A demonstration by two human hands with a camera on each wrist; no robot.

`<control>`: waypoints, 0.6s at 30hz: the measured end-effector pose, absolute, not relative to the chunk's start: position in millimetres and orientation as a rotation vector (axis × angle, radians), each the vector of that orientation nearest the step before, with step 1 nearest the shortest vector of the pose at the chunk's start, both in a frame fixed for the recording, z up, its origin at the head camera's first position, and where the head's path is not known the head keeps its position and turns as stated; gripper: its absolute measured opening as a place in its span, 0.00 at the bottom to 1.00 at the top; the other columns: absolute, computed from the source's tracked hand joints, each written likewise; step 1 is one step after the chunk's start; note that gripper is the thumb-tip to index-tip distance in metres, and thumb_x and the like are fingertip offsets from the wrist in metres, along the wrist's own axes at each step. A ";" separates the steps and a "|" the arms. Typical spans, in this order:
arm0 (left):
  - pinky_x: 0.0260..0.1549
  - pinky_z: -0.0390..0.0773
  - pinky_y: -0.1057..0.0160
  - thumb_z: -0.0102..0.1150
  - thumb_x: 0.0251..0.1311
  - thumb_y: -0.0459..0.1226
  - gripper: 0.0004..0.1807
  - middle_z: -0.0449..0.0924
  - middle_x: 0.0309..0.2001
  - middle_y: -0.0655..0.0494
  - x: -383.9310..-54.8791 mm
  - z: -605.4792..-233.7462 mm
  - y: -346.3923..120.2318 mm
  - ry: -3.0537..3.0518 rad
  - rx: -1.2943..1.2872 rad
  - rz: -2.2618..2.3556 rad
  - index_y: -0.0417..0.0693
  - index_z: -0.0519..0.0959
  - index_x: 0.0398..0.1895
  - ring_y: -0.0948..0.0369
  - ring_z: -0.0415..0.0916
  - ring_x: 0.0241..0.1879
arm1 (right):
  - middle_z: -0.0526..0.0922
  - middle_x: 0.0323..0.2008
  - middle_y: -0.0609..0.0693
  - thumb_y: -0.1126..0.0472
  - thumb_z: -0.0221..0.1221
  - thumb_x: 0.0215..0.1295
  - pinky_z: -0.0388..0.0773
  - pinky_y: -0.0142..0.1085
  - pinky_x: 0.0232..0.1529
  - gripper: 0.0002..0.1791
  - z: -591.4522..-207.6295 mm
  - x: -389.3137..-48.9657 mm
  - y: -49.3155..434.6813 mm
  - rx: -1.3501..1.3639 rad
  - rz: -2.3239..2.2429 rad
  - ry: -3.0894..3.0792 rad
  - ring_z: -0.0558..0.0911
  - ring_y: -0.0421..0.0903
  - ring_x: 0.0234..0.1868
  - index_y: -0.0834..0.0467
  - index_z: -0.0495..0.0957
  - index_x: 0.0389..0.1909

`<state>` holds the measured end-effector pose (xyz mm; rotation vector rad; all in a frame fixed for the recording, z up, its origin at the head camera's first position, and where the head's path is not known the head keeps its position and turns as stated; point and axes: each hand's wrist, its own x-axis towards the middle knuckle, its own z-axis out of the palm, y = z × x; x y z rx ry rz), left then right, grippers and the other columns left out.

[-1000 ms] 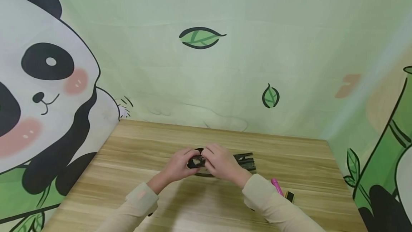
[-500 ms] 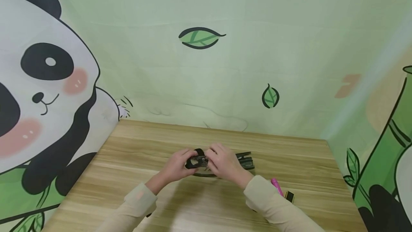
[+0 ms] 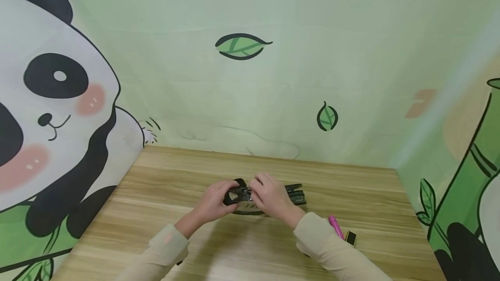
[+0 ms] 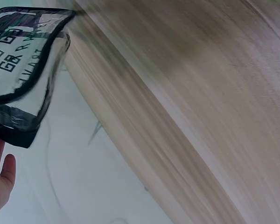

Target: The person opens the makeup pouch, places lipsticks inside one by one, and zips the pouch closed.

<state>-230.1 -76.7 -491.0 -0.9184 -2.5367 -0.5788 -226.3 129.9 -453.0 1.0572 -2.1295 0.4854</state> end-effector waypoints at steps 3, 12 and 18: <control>0.39 0.75 0.61 0.64 0.40 0.45 0.25 0.78 0.41 0.57 -229.2 -488.5 -75.1 -2.482 -0.935 -0.582 0.51 0.72 0.45 0.60 0.76 0.39 | 0.71 0.25 0.47 0.64 0.47 0.51 0.69 0.30 0.23 0.06 -453.7 -226.7 127.7 1.058 0.472 -2.131 0.69 0.41 0.26 0.56 0.73 0.25; 0.38 0.75 0.61 0.66 0.39 0.44 0.23 0.79 0.38 0.58 -227.3 -485.7 -75.4 -2.481 -0.936 -0.580 0.50 0.73 0.41 0.61 0.77 0.37 | 0.69 0.25 0.47 0.64 0.47 0.49 0.66 0.28 0.20 0.05 -454.7 -225.1 124.8 1.081 0.483 -2.111 0.66 0.39 0.23 0.56 0.72 0.24; 0.36 0.75 0.62 0.65 0.40 0.44 0.21 0.79 0.38 0.59 -229.1 -487.3 -77.1 -2.471 -0.969 -0.559 0.51 0.73 0.40 0.62 0.77 0.36 | 0.69 0.25 0.47 0.63 0.44 0.53 0.66 0.28 0.20 0.07 -457.5 -224.9 125.3 1.112 0.486 -2.106 0.66 0.39 0.23 0.56 0.71 0.24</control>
